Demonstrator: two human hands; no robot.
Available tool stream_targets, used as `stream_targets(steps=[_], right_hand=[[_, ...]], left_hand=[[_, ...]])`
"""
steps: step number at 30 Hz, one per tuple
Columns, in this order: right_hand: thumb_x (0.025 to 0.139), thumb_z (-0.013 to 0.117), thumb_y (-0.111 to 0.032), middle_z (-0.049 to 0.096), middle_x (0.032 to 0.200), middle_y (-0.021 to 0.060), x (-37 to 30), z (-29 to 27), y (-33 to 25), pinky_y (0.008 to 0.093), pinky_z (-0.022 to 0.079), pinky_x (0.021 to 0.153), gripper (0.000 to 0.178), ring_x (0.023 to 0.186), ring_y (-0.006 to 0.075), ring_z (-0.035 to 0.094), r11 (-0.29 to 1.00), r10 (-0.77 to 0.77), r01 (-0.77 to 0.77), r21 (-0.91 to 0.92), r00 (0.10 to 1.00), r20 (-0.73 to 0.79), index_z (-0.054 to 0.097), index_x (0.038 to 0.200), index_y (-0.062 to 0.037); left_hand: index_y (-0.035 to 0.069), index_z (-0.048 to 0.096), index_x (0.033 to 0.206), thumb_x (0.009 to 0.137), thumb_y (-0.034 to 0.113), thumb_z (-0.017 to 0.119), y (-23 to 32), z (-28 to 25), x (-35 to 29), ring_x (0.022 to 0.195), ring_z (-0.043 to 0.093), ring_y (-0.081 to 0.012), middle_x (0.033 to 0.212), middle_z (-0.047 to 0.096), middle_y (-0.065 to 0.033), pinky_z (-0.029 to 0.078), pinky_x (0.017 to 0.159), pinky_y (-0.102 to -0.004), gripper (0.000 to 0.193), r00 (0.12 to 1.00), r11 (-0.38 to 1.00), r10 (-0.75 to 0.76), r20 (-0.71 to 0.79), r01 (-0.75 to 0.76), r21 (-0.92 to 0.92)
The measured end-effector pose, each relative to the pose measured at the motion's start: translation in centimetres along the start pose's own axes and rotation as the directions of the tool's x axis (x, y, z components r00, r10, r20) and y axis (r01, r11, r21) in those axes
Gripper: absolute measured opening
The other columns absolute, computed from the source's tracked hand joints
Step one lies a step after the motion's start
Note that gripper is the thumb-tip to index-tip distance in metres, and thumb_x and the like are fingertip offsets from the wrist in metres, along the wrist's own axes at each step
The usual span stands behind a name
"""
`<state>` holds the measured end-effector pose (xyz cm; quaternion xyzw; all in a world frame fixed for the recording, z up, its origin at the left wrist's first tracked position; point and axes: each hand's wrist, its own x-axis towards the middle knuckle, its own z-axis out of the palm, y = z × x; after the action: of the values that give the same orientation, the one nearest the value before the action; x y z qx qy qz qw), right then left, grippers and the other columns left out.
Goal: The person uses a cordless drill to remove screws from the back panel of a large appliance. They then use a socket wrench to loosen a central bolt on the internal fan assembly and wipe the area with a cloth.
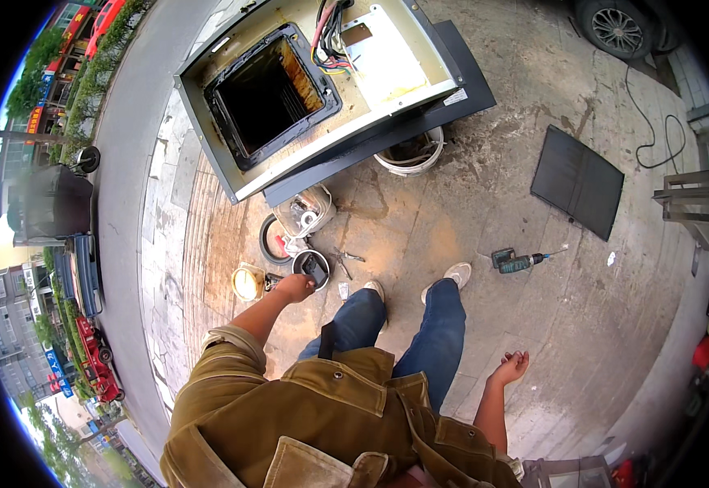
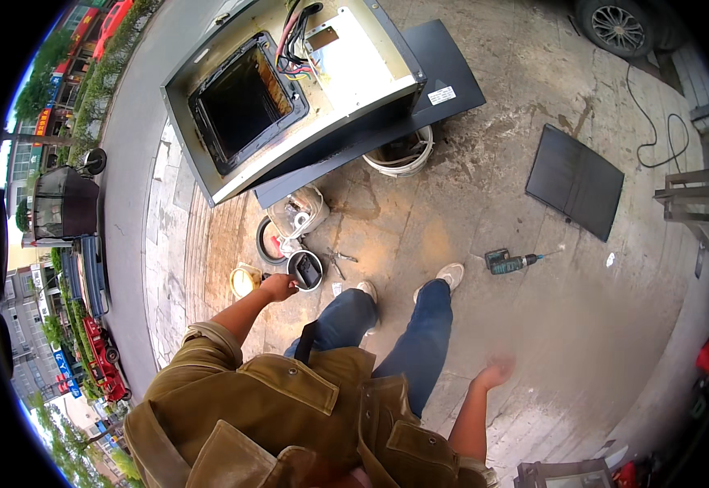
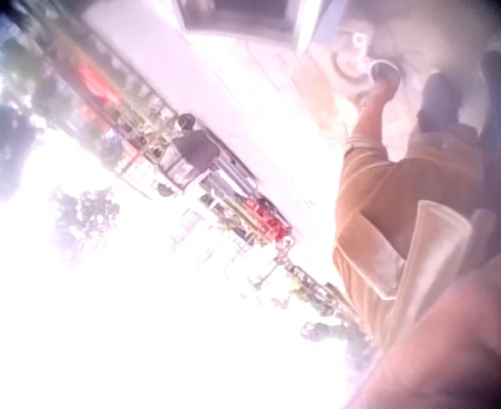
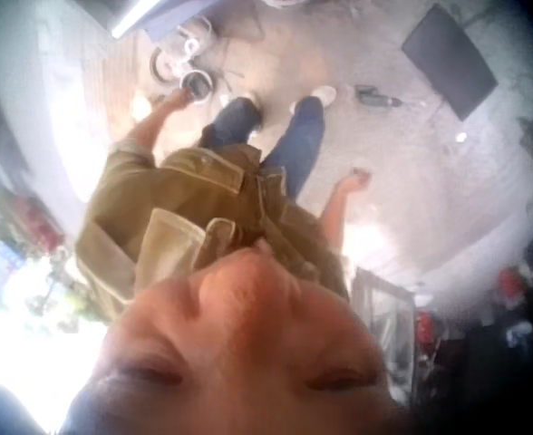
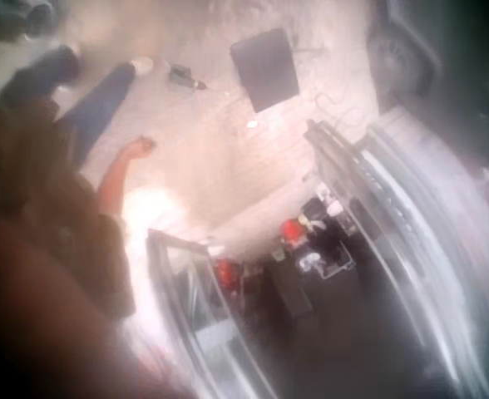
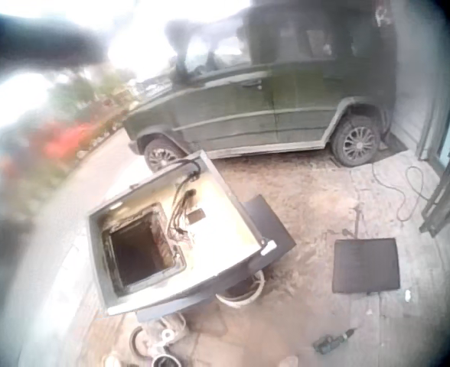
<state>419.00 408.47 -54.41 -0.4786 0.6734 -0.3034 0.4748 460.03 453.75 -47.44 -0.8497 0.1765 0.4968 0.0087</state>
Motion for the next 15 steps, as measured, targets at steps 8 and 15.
stream_targets(steps=[8, 15], right_hand=[[0.08, 0.052, -0.008, 0.053, 0.084, 0.0082, -8.2, -24.0, -2.6, 0.0279, 0.039, 0.051, 0.048, 0.059, 0.0143, 0.05, 0.939, 0.192, -0.277, -0.201, 0.912, -0.361, 0.04, 0.126, -0.0024], [0.083, 0.055, -0.01, 0.053, 0.092, 0.0044, -2.9, -26.3, -6.5, 0.0251, 0.041, 0.051, 0.045, 0.065, 0.013, 0.056, 0.979, 0.2, -0.197, 0.048, 0.978, -0.06, 0.041, 0.125, -0.0061]], left_hand=[[0.009, 0.063, 0.1, 0.077, 0.026, 0.059, 5.9, -4.5, -5.9, 0.085, 0.063, -0.0307, 0.091, 0.066, -0.0125, 0.049, 0.075, -0.0377, 0.029, 0.936, 0.909, 0.169, -0.308, -0.269, -0.318], [0.008, 0.065, 0.09, 0.076, 0.029, 0.062, 9.3, -0.4, -6.6, 0.086, 0.062, -0.0319, 0.089, 0.065, -0.0157, 0.048, 0.075, -0.0391, 0.025, 0.985, 0.988, 0.015, -0.171, -0.041, -0.147]])
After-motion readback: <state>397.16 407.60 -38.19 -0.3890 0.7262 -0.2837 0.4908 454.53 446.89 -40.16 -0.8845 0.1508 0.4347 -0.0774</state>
